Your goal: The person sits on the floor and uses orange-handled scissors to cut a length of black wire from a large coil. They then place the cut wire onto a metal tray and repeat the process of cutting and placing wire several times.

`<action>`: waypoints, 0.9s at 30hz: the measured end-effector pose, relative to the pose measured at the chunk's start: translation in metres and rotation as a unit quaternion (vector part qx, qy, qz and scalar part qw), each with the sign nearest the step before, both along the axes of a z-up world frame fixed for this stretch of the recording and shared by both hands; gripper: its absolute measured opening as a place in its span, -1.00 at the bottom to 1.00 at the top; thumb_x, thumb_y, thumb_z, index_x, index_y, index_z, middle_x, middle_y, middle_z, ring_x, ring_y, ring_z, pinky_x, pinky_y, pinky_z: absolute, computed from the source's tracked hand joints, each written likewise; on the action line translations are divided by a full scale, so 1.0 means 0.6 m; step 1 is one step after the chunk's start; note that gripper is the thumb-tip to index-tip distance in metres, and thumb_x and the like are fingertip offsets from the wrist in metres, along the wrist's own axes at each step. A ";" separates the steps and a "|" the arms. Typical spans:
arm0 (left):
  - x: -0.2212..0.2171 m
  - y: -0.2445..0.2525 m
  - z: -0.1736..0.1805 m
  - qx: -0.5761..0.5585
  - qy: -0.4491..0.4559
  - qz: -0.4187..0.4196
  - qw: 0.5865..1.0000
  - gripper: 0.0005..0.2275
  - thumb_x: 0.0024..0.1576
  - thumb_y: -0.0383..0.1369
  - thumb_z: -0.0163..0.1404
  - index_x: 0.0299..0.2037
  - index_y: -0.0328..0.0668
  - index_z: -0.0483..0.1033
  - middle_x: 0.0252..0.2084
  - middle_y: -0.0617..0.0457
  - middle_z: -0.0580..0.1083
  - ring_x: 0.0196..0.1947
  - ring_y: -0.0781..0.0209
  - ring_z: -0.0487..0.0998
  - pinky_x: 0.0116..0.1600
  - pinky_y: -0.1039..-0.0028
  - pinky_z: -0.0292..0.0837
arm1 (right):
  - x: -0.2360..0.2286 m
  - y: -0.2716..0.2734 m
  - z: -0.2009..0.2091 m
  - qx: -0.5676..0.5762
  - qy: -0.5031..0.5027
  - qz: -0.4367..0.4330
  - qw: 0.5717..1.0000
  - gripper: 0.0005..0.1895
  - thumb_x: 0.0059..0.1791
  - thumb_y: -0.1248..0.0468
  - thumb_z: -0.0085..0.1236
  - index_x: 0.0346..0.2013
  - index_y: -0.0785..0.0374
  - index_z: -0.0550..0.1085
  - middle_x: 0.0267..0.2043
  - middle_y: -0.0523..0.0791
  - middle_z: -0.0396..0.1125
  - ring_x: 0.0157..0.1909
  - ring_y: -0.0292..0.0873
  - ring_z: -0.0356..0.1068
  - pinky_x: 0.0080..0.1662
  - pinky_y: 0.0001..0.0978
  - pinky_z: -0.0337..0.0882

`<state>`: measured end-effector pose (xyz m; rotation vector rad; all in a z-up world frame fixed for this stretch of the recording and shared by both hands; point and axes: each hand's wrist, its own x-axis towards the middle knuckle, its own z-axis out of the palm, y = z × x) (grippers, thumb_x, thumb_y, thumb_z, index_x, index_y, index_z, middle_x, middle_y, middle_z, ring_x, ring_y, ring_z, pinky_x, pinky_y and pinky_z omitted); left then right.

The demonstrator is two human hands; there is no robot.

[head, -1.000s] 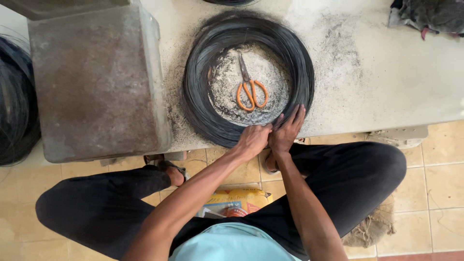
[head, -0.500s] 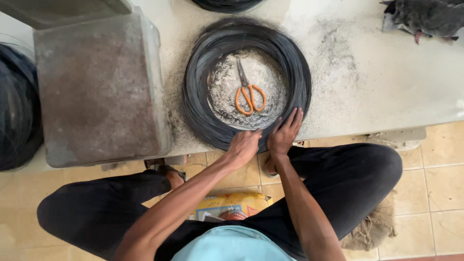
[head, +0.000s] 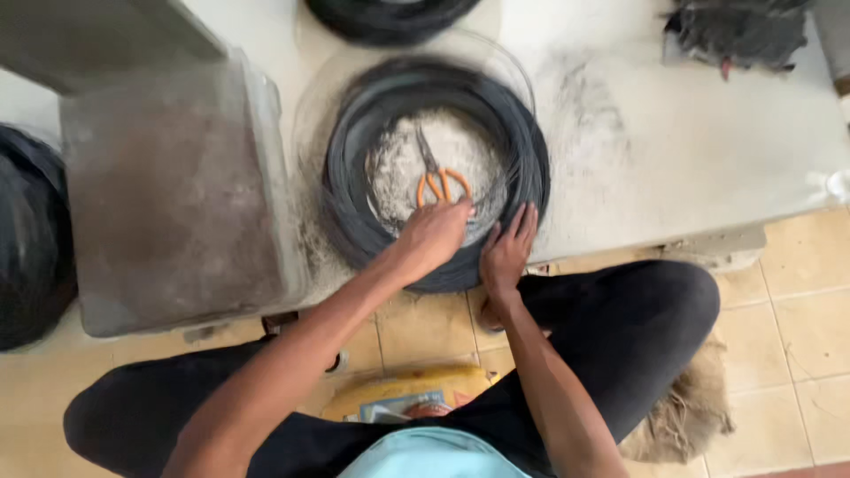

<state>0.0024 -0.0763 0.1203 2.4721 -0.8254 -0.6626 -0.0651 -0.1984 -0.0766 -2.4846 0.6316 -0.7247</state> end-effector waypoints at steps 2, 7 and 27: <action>-0.009 0.004 -0.008 -0.014 0.023 0.010 1.000 -0.77 0.20 -0.40 -0.23 -0.03 -0.29 0.42 -0.28 -0.38 0.53 -0.17 -0.40 0.58 -0.12 -0.09 0.49 | -0.001 -0.008 0.001 0.006 0.022 0.005 1.000 -0.45 0.10 0.27 -0.11 0.34 0.48 0.12 0.39 0.20 -0.05 0.42 0.25 -0.04 0.31 0.11 0.09; -0.040 0.020 0.027 -0.057 0.056 0.027 0.996 -0.74 0.24 -0.45 -0.28 0.02 -0.35 0.42 -0.23 -0.45 0.50 -0.15 -0.49 0.55 -0.12 -0.15 0.46 | 0.011 -0.007 0.075 0.141 -0.021 -0.013 0.990 -0.61 0.15 0.23 -0.15 0.24 0.31 0.23 0.18 0.05 0.08 0.21 0.19 0.21 0.15 0.05 0.31; -0.139 -0.013 -0.149 -0.126 -0.193 -0.091 0.969 -0.63 0.16 -0.51 -0.31 0.18 -0.32 0.28 -0.51 -0.20 0.54 -0.50 -0.15 0.62 -0.37 0.01 0.51 | 0.073 -0.054 0.276 0.589 -0.057 -0.036 0.805 -0.57 0.08 -0.17 -0.14 -0.19 0.06 0.49 -0.64 -0.26 -0.06 -0.73 -0.42 -0.01 -0.67 -0.72 0.05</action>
